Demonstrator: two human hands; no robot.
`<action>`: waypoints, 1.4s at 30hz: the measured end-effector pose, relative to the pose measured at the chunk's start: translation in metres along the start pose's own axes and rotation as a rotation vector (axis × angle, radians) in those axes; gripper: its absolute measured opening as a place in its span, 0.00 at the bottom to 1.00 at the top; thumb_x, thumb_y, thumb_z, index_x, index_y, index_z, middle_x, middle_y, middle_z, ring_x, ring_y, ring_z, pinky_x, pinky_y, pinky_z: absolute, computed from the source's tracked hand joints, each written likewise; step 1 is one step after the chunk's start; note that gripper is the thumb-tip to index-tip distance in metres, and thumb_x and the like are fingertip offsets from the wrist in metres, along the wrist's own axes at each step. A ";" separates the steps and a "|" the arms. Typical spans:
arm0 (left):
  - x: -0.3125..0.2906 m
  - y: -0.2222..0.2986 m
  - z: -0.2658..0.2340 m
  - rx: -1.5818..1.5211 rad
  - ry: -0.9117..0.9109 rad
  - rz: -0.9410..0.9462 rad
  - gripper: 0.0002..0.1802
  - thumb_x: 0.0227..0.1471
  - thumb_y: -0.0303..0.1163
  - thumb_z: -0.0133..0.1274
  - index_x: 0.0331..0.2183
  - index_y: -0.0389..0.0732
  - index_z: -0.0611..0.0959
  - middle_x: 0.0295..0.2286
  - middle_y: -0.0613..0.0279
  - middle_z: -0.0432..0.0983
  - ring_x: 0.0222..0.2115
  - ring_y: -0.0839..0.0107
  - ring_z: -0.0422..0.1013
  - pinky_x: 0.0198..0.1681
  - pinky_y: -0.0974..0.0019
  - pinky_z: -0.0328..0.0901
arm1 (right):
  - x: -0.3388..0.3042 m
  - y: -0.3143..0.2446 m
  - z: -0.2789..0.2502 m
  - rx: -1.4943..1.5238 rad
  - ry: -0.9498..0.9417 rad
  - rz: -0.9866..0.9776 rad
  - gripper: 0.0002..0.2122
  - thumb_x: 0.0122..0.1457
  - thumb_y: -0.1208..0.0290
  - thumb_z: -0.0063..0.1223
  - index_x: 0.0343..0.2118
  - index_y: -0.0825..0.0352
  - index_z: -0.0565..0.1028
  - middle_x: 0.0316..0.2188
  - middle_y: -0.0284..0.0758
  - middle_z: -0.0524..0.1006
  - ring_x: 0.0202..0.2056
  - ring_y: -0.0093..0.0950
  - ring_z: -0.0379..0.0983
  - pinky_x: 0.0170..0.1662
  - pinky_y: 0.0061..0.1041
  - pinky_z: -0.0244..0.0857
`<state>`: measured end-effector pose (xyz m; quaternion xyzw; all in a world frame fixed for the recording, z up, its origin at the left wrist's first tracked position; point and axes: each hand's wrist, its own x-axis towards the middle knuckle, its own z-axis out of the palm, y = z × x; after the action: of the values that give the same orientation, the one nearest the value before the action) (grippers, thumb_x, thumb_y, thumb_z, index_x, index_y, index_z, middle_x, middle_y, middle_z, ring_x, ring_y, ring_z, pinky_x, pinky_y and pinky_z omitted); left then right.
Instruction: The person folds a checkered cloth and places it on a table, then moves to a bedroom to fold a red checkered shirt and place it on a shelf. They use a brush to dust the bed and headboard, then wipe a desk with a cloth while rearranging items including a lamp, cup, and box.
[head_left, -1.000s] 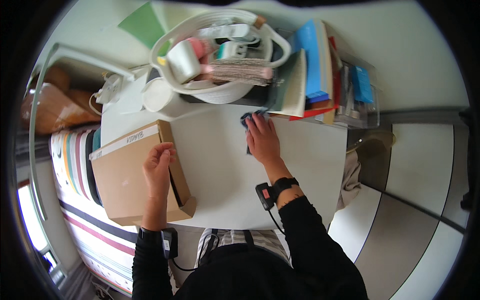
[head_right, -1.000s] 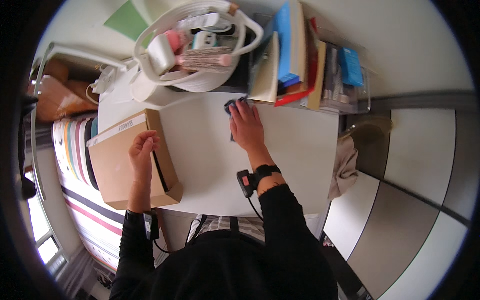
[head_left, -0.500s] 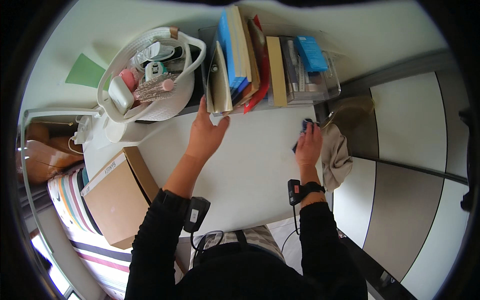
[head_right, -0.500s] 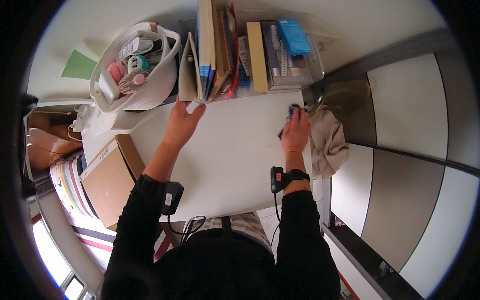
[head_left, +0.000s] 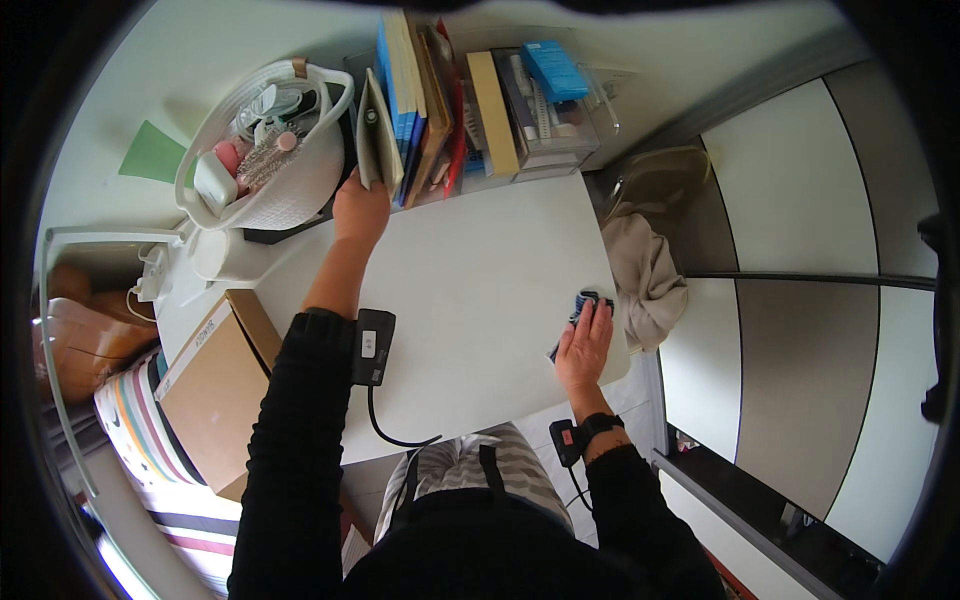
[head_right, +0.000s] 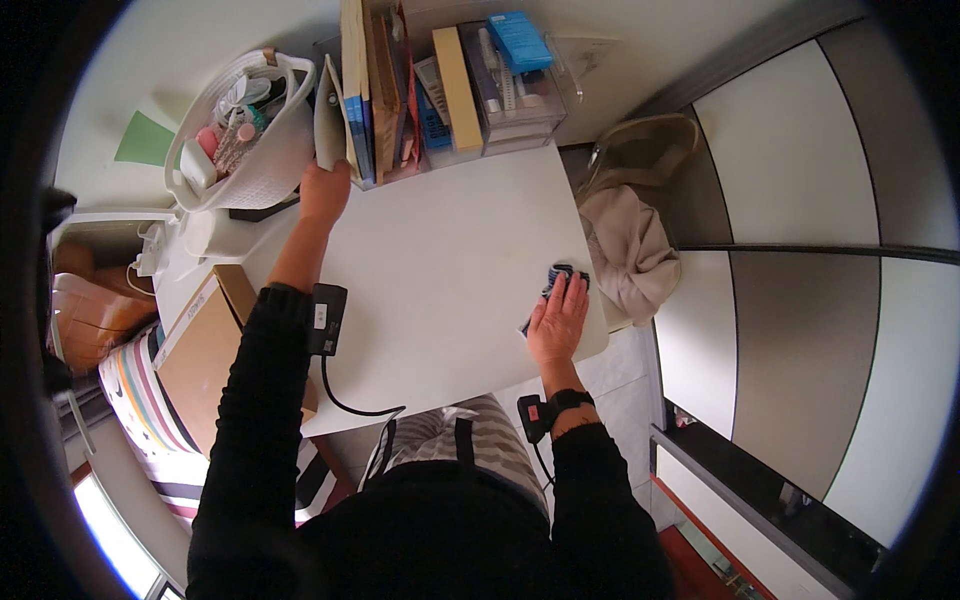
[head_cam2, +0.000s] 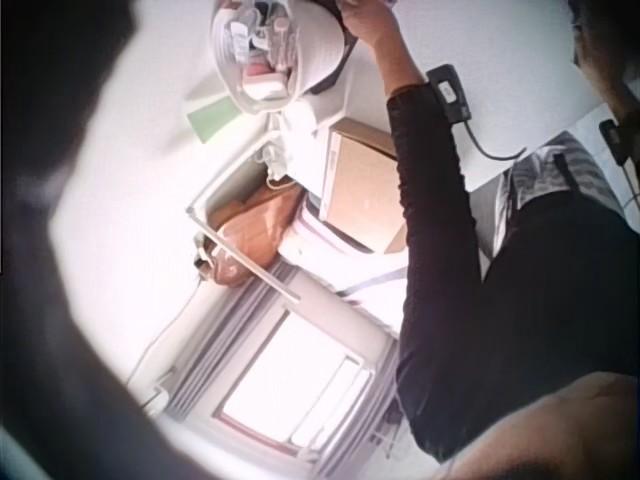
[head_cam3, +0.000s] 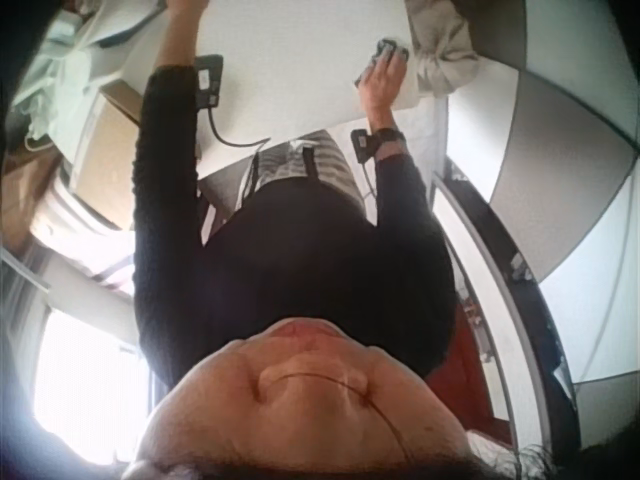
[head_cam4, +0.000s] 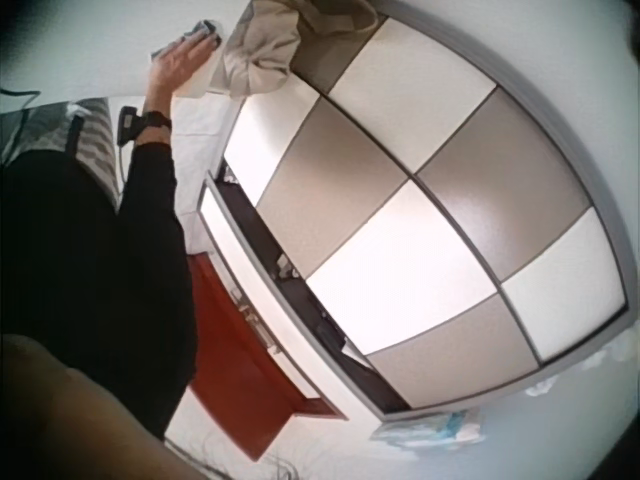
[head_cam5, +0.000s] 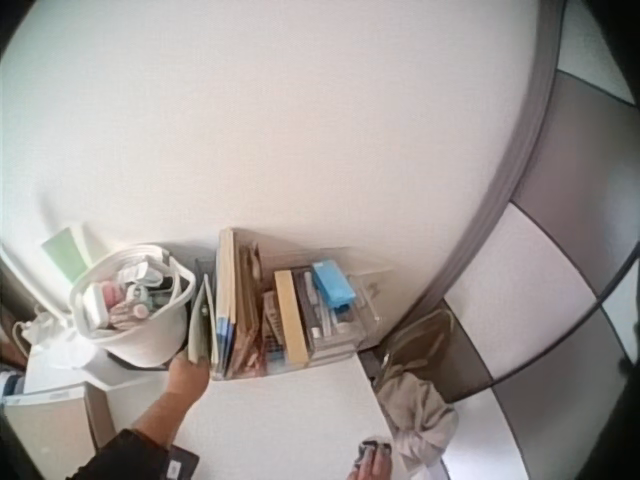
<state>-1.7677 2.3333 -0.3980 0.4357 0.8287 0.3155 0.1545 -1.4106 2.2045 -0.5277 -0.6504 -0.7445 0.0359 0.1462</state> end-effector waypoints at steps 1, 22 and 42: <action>-0.001 0.001 0.000 -0.056 0.031 0.023 0.21 0.46 0.34 0.43 0.43 0.38 0.76 0.33 0.39 0.75 0.37 0.43 0.71 0.43 0.51 0.64 | 0.006 0.004 -0.002 0.015 -0.056 -0.013 0.26 0.59 0.64 0.38 0.59 0.69 0.54 0.60 0.50 0.51 0.61 0.47 0.45 0.63 0.45 0.38; -0.008 -0.001 0.049 -0.171 0.076 -0.066 0.13 0.49 0.32 0.50 0.35 0.33 0.75 0.28 0.47 0.75 0.29 0.53 0.72 0.33 0.59 0.65 | 0.284 0.087 -0.071 0.692 -0.343 -0.070 0.20 0.58 0.62 0.43 0.50 0.69 0.66 0.46 0.48 0.70 0.46 0.44 0.68 0.45 0.40 0.64; -0.072 0.011 0.002 -0.245 -0.015 0.022 0.12 0.51 0.28 0.47 0.37 0.33 0.77 0.22 0.42 0.73 0.25 0.51 0.73 0.30 0.61 0.66 | 0.246 0.051 -0.130 0.465 -0.480 -0.198 0.18 0.59 0.62 0.41 0.41 0.73 0.73 0.27 0.55 0.74 0.33 0.51 0.72 0.36 0.40 0.65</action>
<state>-1.7186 2.2794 -0.3938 0.4249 0.7779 0.4128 0.2095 -1.3551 2.4356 -0.3737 -0.4974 -0.7891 0.3420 0.1140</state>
